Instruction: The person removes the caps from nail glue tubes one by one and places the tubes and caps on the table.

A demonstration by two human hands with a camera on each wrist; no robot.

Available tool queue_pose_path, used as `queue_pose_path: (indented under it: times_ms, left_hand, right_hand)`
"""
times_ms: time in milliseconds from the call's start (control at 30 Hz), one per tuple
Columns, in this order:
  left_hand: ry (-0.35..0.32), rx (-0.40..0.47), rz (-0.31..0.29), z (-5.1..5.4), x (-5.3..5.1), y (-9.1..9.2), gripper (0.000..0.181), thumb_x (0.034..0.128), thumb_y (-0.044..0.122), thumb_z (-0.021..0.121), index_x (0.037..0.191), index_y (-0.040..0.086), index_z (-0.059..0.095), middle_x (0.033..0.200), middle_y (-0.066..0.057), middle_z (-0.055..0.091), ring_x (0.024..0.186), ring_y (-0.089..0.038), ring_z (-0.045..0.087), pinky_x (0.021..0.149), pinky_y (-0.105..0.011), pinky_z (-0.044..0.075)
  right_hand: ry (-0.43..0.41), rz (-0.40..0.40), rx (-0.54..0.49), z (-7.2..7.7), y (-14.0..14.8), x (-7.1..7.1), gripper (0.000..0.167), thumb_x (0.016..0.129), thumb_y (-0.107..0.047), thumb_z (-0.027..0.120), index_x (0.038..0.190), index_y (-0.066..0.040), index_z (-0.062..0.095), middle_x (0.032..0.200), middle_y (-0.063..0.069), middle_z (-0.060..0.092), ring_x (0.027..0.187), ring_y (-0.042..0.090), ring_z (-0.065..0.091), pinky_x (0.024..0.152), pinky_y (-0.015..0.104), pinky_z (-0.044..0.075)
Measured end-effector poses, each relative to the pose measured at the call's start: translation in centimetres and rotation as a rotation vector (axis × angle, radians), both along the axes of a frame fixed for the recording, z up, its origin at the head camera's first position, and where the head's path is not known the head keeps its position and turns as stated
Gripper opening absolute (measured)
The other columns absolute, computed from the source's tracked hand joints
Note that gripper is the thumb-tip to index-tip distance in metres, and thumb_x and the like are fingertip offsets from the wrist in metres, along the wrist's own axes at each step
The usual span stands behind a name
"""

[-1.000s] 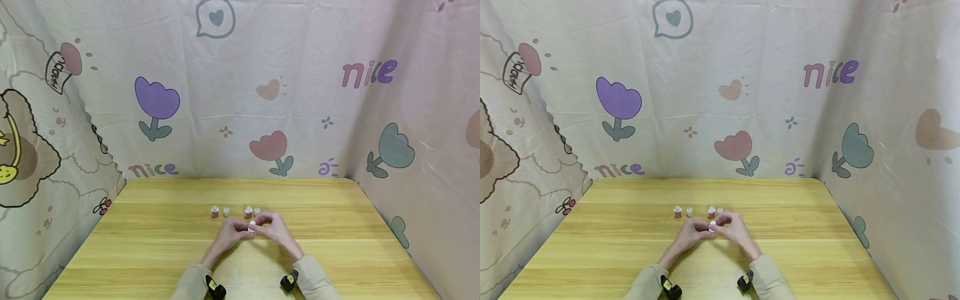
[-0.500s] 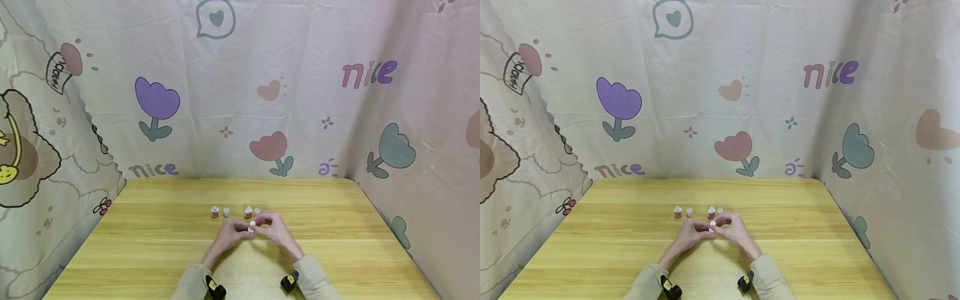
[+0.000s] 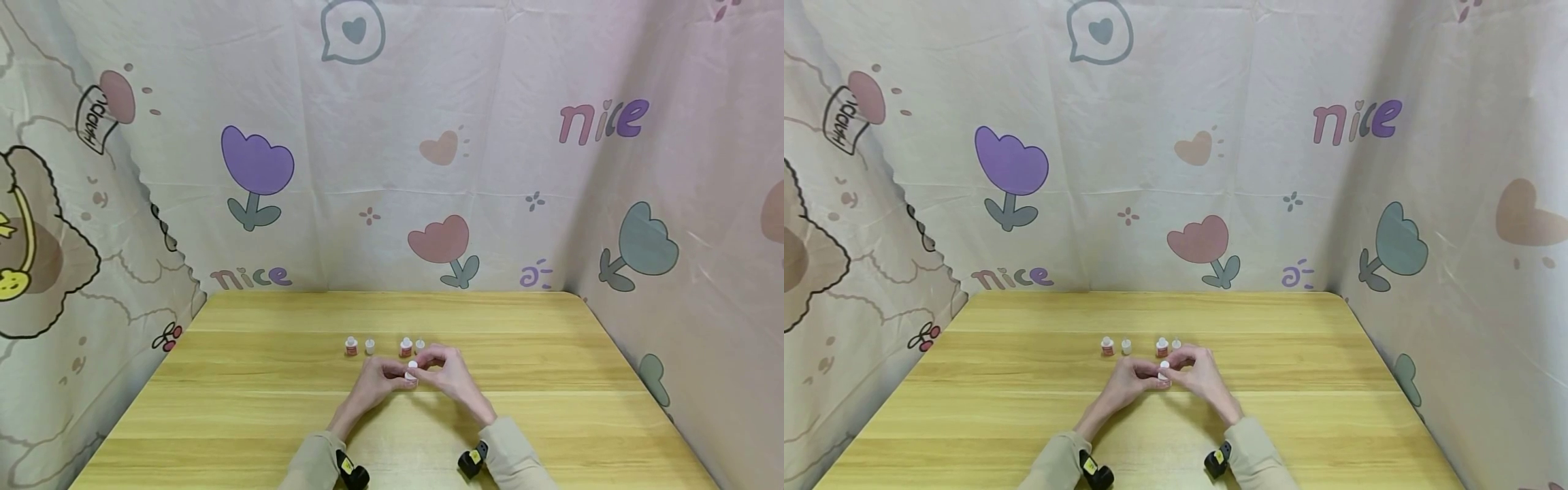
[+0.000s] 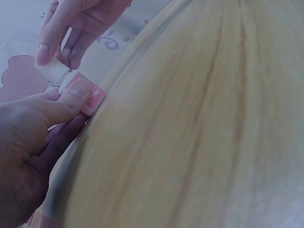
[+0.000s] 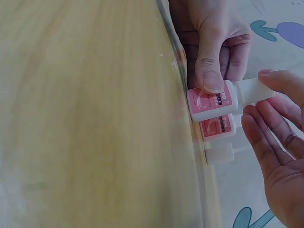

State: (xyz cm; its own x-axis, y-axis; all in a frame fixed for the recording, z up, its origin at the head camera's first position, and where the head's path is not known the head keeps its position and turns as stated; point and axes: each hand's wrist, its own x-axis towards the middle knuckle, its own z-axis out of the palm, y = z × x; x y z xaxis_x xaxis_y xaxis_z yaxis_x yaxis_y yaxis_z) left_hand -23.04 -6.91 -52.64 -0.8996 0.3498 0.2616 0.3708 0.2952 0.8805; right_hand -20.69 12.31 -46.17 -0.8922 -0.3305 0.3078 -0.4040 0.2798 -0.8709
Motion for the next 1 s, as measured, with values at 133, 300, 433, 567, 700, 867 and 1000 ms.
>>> queue_pose_path:
  times_ms: [133, 300, 433, 567, 700, 867, 1000]
  left_hand:
    - [-0.004, -0.002, 0.001, 0.1, 0.0, 0.0, 0.020, 0.0792, 0.015, 0.085, 0.098, 0.011, 0.081, 0.094, -0.006, 0.080, 0.082, -0.007, 0.074, 0.075, -0.018, 0.057]
    - [-0.006, 0.001, 0.001, 0.1, 0.1, 0.0, 0.020, 0.0792, 0.015, 0.085, 0.098, 0.010, 0.081, 0.094, -0.007, 0.080, 0.082, -0.006, 0.073, 0.075, -0.019, 0.057]
    - [-0.005, 0.002, 0.002, 0.1, 0.1, 0.0, 0.020, 0.0793, 0.015, 0.085, 0.098, 0.009, 0.080, 0.093, -0.007, 0.080, 0.081, -0.006, 0.073, 0.074, -0.019, 0.057]
    - [-0.009, 0.002, 0.007, 0.1, 0.1, 0.1, 0.019, 0.0798, 0.016, 0.085, 0.098, 0.010, 0.081, 0.093, -0.007, 0.080, 0.080, -0.004, 0.072, 0.073, -0.018, 0.057]
    - [-0.005, -0.003, 0.014, 0.1, 0.2, 0.1, 0.020, 0.0797, 0.016, 0.085, 0.098, 0.010, 0.081, 0.093, -0.006, 0.080, 0.080, -0.004, 0.072, 0.073, -0.018, 0.056]
    - [0.002, -0.006, 0.013, 0.1, 0.1, 0.1, 0.022, 0.0794, 0.016, 0.085, 0.100, 0.010, 0.081, 0.094, -0.006, 0.080, 0.082, -0.005, 0.073, 0.074, -0.018, 0.056]
    - [0.000, -0.005, 0.011, 0.1, 0.1, 0.1, 0.022, 0.0796, 0.016, 0.085, 0.100, 0.009, 0.081, 0.094, -0.007, 0.080, 0.082, -0.005, 0.073, 0.074, -0.018, 0.057]
  right_hand:
    - [0.027, 0.024, -0.015, -0.1, 0.0, 0.0, 0.012, 0.082, 0.007, 0.076, 0.094, 0.008, 0.073, 0.089, 0.024, 0.071, 0.080, 0.018, 0.068, 0.085, 0.051, 0.059]
    - [0.043, 0.037, -0.021, -0.1, 0.0, 0.1, 0.012, 0.083, 0.008, 0.075, 0.094, 0.010, 0.073, 0.090, 0.026, 0.070, 0.082, 0.026, 0.069, 0.085, 0.053, 0.059]
    - [0.010, 0.017, -0.013, -0.1, 0.0, 0.1, 0.013, 0.083, 0.006, 0.076, 0.095, 0.009, 0.073, 0.091, 0.025, 0.071, 0.082, 0.022, 0.069, 0.085, 0.049, 0.059]
    - [-0.023, -0.023, 0.007, -0.1, -0.1, 0.0, 0.014, 0.082, 0.001, 0.079, 0.093, 0.006, 0.073, 0.090, 0.021, 0.073, 0.080, 0.013, 0.068, 0.081, 0.036, 0.060]
    - [-0.013, -0.037, 0.011, -0.1, -0.2, -0.1, 0.013, 0.082, -0.001, 0.080, 0.091, 0.005, 0.073, 0.088, 0.020, 0.074, 0.077, 0.008, 0.066, 0.078, 0.029, 0.059]
    - [0.037, -0.018, 0.012, -1.8, 0.0, -1.1, 0.012, 0.082, -0.001, 0.080, 0.092, 0.003, 0.075, 0.089, 0.019, 0.074, 0.078, 0.007, 0.067, 0.079, 0.033, 0.061]
    - [0.053, 0.008, -0.003, -3.4, 0.4, -1.9, 0.013, 0.084, -0.007, 0.081, 0.095, -0.001, 0.077, 0.092, 0.016, 0.075, 0.081, 0.004, 0.067, 0.083, 0.037, 0.061]
